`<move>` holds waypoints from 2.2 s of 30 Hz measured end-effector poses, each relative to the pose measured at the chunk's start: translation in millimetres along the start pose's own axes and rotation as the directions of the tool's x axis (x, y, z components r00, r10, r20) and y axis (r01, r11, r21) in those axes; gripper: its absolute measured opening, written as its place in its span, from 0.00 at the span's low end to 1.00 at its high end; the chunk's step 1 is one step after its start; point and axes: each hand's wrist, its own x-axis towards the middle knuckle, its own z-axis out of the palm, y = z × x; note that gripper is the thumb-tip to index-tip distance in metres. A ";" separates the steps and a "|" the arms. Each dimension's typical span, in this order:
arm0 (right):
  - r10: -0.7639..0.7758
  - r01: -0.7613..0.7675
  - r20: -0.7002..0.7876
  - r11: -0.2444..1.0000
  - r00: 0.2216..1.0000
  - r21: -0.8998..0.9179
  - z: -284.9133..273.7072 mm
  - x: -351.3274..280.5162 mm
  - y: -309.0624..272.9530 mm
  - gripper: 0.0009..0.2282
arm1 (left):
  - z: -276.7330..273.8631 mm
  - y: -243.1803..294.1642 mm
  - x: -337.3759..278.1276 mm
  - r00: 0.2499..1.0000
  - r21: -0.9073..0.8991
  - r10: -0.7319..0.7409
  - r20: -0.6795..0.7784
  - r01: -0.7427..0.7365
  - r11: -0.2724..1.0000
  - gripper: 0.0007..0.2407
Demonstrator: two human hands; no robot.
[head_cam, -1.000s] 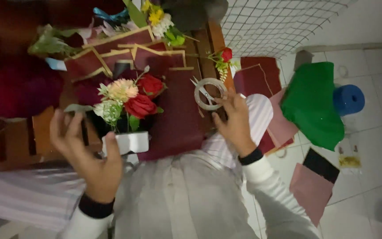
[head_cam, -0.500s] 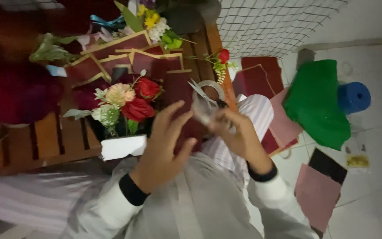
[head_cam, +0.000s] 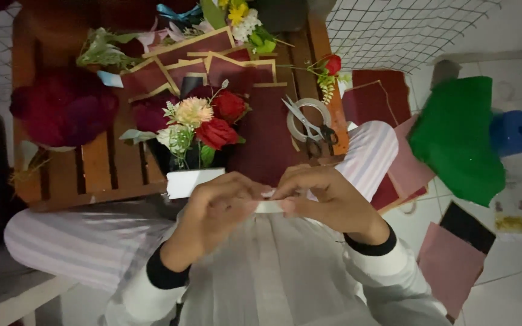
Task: Preparing and assembling layers of wrapping paper and flowers to create a bouquet using tape and scissors.
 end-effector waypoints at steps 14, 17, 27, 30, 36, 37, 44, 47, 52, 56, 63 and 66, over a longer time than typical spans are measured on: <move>-0.130 0.088 0.077 0.909 0.988 0.408 0.3 3.2 18.1 0.09 | -22.4 -24.6 -8.5 0.990 -0.529 0.009 0.144 0.069 0.846 0.17; -0.165 0.106 0.072 0.851 0.984 0.514 4.9 7.6 24.3 0.10 | -23.9 -20.9 -7.8 0.986 -0.557 0.005 0.165 0.089 0.826 0.17; -0.122 0.053 0.023 0.585 0.992 0.810 10.3 16.2 86.4 0.08 | -22.1 3.0 -2.3 0.967 -0.523 -0.194 0.168 0.254 0.814 0.11; -0.163 0.039 0.046 0.481 0.986 0.876 16.8 22.7 93.4 0.09 | -24.2 0.4 1.2 0.959 -0.557 -0.222 0.173 0.282 0.781 0.11; -0.324 0.131 -0.102 0.070 0.940 0.989 40.3 22.6 98.7 0.13 | -26.8 12.8 6.3 0.947 -0.524 -0.208 0.244 0.310 0.793 0.12; -0.321 0.128 -0.099 0.070 0.942 0.989 34.8 20.6 95.0 0.13 | -26.3 11.4 5.6 0.947 -0.527 -0.209 0.242 0.310 0.792 0.12; -0.198 0.062 0.003 0.322 0.980 0.945 23.3 21.9 128.8 0.10 | -20.7 17.9 3.1 0.934 -0.343 -0.286 0.214 0.346 0.873 0.11; -0.224 0.073 0.017 0.386 0.974 0.920 25.4 25.4 120.4 0.14 | -17.5 9.8 1.1 0.922 -0.199 -0.353 0.157 0.379 0.904 0.12; -0.146 0.056 0.027 0.533 0.989 0.844 23.7 28.5 90.5 0.08 | -14.5 4.0 0.0 0.901 0.029 -0.425 0.086 0.424 0.905 0.12; -0.197 0.203 -0.059 0.968 0.979 0.145 7.0 32.6 55.8 0.12 | -17.3 18.1 -8.1 0.916 0.222 -0.398 0.042 0.380 0.898 0.12; -0.064 0.068 0.027 0.834 0.998 -0.548 29.5 19.1 -39.9 0.11 | -2.0 44.3 -16.7 1.000 0.608 0.000 -0.001 0.001 0.794 0.06; -0.094 0.092 0.032 0.770 0.995 -0.632 38.3 22.7 -40.4 0.07 | 4.0 48.6 -19.6 0.998 0.711 0.060 0.012 -0.050 0.702 0.02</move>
